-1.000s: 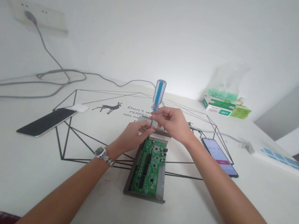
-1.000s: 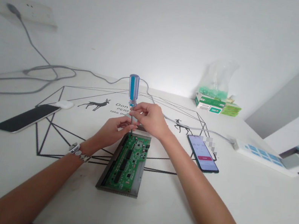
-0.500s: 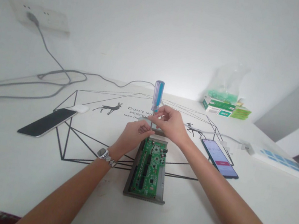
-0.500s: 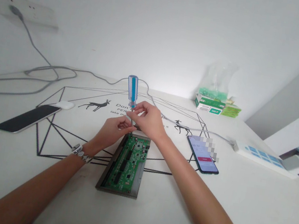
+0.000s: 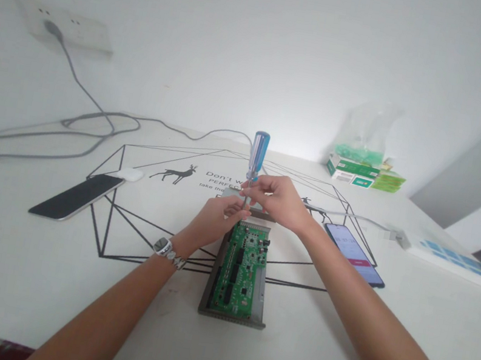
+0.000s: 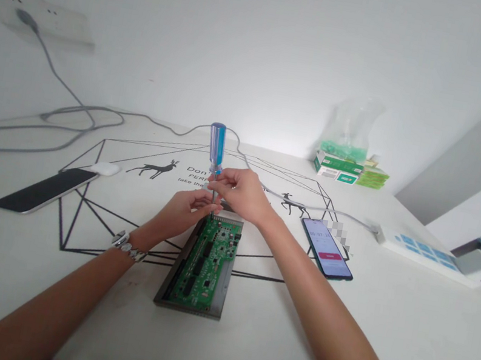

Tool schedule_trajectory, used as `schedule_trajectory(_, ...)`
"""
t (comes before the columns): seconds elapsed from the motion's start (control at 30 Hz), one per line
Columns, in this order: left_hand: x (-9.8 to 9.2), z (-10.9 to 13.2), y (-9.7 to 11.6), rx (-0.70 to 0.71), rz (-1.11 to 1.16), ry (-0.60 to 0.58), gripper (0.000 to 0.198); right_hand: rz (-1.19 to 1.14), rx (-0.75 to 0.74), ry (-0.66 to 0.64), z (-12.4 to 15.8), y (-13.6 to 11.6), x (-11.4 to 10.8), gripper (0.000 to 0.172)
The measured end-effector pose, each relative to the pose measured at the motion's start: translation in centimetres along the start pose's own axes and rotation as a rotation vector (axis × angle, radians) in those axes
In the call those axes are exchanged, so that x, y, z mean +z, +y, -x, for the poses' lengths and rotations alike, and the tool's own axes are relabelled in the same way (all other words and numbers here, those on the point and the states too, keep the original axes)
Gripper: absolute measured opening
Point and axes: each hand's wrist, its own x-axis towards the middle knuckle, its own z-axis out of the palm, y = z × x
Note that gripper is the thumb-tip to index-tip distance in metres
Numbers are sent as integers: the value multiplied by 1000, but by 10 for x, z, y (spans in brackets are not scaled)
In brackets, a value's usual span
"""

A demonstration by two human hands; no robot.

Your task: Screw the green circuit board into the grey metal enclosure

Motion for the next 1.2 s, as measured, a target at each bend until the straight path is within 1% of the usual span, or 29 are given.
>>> schedule_trajectory(0.1,1,0,-2,-18,3,63,26,28,-23,66,0,2,3,18)
schedule_trajectory(0.17,2,0,-4,-38,-5,85,29,53,-22,114,0,2,6,20)
schedule_trajectory(0.3,4,0,-6,-55,-53,113,27,125,-38,209,1,2,14,23)
schedule_trajectory(0.4,5,0,-5,-62,-73,144,26,151,-49,254,2,4,18,24)
schedule_trajectory(0.47,4,0,-5,-60,-66,143,25,149,-63,267,2,5,18,24)
schedule_trajectory(0.53,4,1,-6,-50,-55,137,24,120,-85,224,1,5,14,22)
schedule_trajectory(0.63,2,1,-7,-31,-33,115,21,80,-106,91,-1,3,6,17)
schedule_trajectory(0.7,2,0,-8,-22,-17,90,19,88,-91,65,-1,3,2,16)
schedule_trajectory(0.73,1,0,-7,-20,-12,78,19,101,-80,81,-2,3,2,16)
schedule_trajectory(0.87,1,0,-5,-21,-14,55,19,142,-58,220,-1,5,8,21)
schedule_trajectory(0.93,0,0,-5,-19,-21,48,20,116,-49,238,-1,5,11,23)
schedule_trajectory(1.03,-1,0,-4,-24,-22,37,20,27,-49,148,-2,2,7,20)
schedule_trajectory(1.13,-1,0,-4,-42,-3,29,19,-96,-44,8,-1,-3,-3,27)
schedule_trajectory(1.2,0,0,-4,-55,12,28,18,-155,-29,-61,-1,-4,-8,29)
